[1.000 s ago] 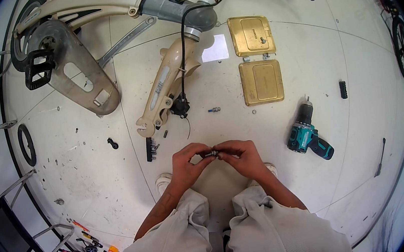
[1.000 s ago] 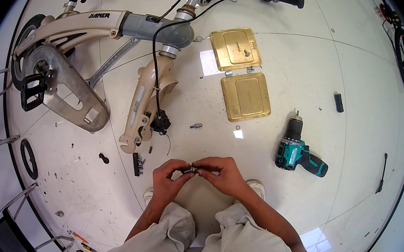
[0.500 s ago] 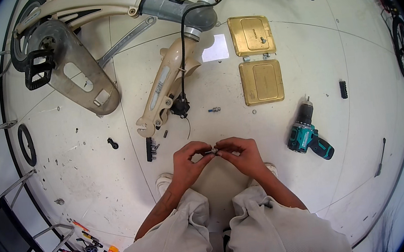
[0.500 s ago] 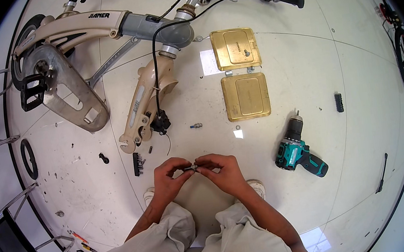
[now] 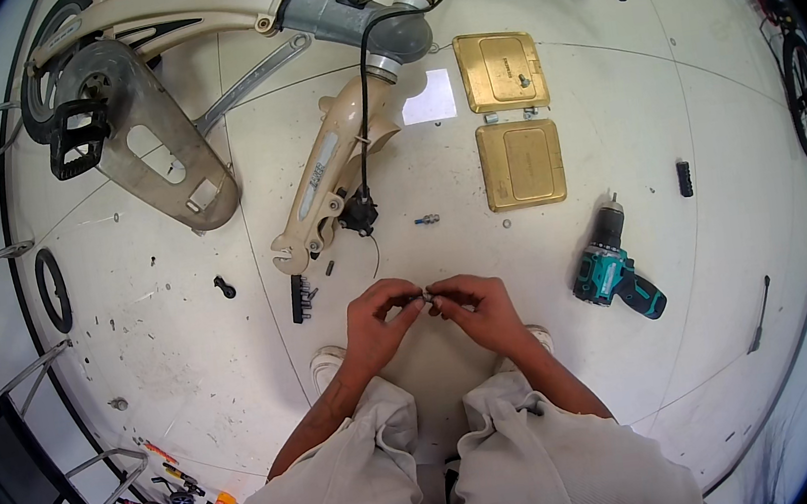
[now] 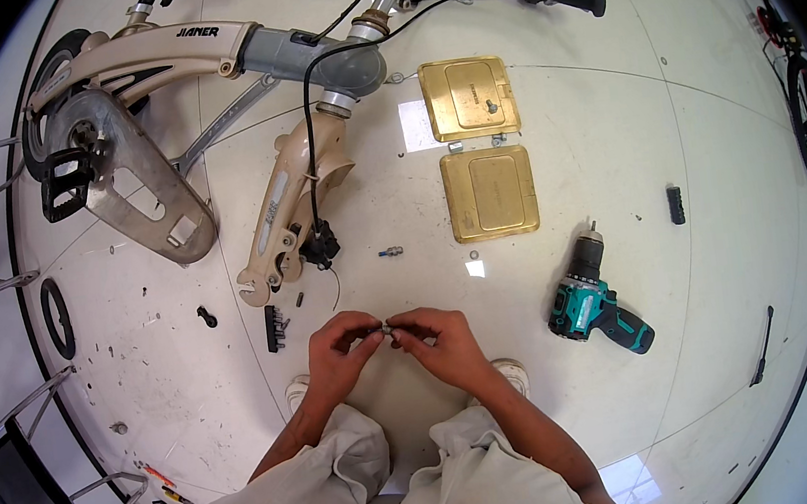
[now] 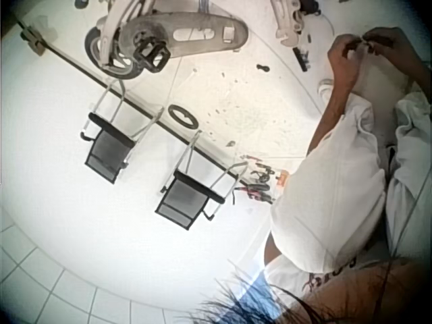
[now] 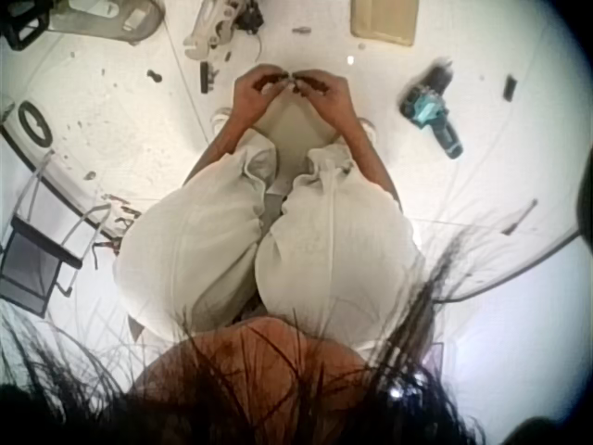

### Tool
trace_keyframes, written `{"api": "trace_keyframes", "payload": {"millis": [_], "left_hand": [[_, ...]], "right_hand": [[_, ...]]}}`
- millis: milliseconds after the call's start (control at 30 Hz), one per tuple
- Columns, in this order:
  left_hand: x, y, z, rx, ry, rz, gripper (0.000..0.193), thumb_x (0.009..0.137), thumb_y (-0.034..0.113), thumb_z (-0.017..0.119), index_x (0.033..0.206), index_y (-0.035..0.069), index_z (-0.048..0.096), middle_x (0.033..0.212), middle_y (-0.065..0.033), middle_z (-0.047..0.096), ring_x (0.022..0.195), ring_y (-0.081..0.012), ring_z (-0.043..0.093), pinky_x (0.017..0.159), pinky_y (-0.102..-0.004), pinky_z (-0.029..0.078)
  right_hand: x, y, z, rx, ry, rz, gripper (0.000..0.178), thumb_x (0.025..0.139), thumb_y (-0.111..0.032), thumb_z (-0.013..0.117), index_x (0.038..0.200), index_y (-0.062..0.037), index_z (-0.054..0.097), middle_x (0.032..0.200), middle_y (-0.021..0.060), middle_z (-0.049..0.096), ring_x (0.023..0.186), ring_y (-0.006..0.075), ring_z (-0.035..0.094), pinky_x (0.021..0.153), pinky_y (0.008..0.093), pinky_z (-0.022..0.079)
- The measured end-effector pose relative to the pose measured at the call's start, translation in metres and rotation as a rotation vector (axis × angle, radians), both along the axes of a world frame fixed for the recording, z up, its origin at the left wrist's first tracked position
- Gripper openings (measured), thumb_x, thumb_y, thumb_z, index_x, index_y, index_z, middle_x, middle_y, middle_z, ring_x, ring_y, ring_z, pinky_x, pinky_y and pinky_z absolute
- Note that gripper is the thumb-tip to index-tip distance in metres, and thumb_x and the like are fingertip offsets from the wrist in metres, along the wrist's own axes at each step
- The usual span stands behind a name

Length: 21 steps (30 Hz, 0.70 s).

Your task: The person uses a cordless drill to attach a brake caliper to the front fork of a bicycle. They handle small screws and washers, then tighten the mounting bolts to secure the component.

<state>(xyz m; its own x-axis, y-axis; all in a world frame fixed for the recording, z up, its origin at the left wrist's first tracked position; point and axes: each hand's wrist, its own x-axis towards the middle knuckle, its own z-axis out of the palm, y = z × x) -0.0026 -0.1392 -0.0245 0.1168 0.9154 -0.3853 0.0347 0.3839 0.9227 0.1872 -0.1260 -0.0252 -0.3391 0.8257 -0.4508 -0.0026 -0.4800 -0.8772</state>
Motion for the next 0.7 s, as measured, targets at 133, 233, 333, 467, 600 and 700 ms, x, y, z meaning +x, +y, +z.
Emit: {"api": "trace_keyframes", "payload": {"millis": [133,233,333,467,600,700], "left_hand": [[0.001,-0.003,-0.017,-0.051,0.025,0.053,0.020,0.080,-0.004,0.068,0.099,-0.002,0.063,0.098,-0.0089,0.064,0.086,-0.0149,0.063,0.079,-0.0271,0.051],[0.004,0.000,-0.010,0.055,0.281,-0.028,0.020,0.078,-0.002,0.069,0.097,0.001,0.065,0.095,-0.0088,0.065,0.083,-0.0163,0.063,0.077,-0.0270,0.051],[0.003,0.005,-0.008,0.308,0.611,-0.142,0.021,0.076,-0.001,0.070,0.095,0.003,0.066,0.094,-0.0091,0.066,0.082,-0.0200,0.063,0.074,-0.0286,0.052],[0.000,0.004,-0.011,0.308,0.638,-0.120,0.022,0.075,0.001,0.071,0.096,0.003,0.066,0.095,-0.0090,0.066,0.084,-0.0241,0.062,0.073,-0.0317,0.052],[-0.004,0.000,-0.012,0.237,0.582,-0.101,0.022,0.074,0.002,0.071,0.096,0.004,0.066,0.095,-0.0091,0.065,0.088,-0.0256,0.061,0.075,-0.0332,0.051],[-0.004,-0.002,-0.012,0.229,0.579,-0.108,0.022,0.074,0.002,0.070,0.095,0.004,0.065,0.095,-0.0094,0.065,0.090,-0.0283,0.059,0.078,-0.0361,0.049]], "right_hand": [[0.010,0.011,0.004,0.481,-0.606,-0.254,0.023,0.077,0.003,0.068,0.100,-0.0007,0.066,0.084,0.0114,0.064,0.062,0.0170,0.060,0.058,0.0258,0.049],[0.028,0.023,-0.008,0.821,-0.998,-0.349,0.020,0.078,0.000,0.068,0.098,-0.0014,0.066,0.092,0.0098,0.061,0.078,0.0243,0.061,0.068,0.0330,0.049],[0.032,0.022,-0.016,0.701,-0.983,-0.216,0.020,0.078,0.000,0.067,0.098,-0.0011,0.066,0.095,0.0102,0.060,0.085,0.0267,0.059,0.074,0.0360,0.049],[0.035,0.019,-0.028,0.731,-0.983,-0.182,0.019,0.079,-0.001,0.067,0.098,-0.0006,0.066,0.095,0.0113,0.060,0.086,0.0271,0.060,0.075,0.0363,0.049],[0.037,0.019,-0.029,0.693,-0.950,-0.267,0.018,0.079,-0.001,0.067,0.097,-0.0006,0.066,0.095,0.0119,0.060,0.087,0.0268,0.059,0.077,0.0360,0.049],[0.036,0.026,-0.017,0.719,-1.009,-0.330,0.017,0.080,-0.001,0.066,0.097,-0.0002,0.066,0.093,0.0119,0.060,0.084,0.0266,0.059,0.075,0.0347,0.049]]}}
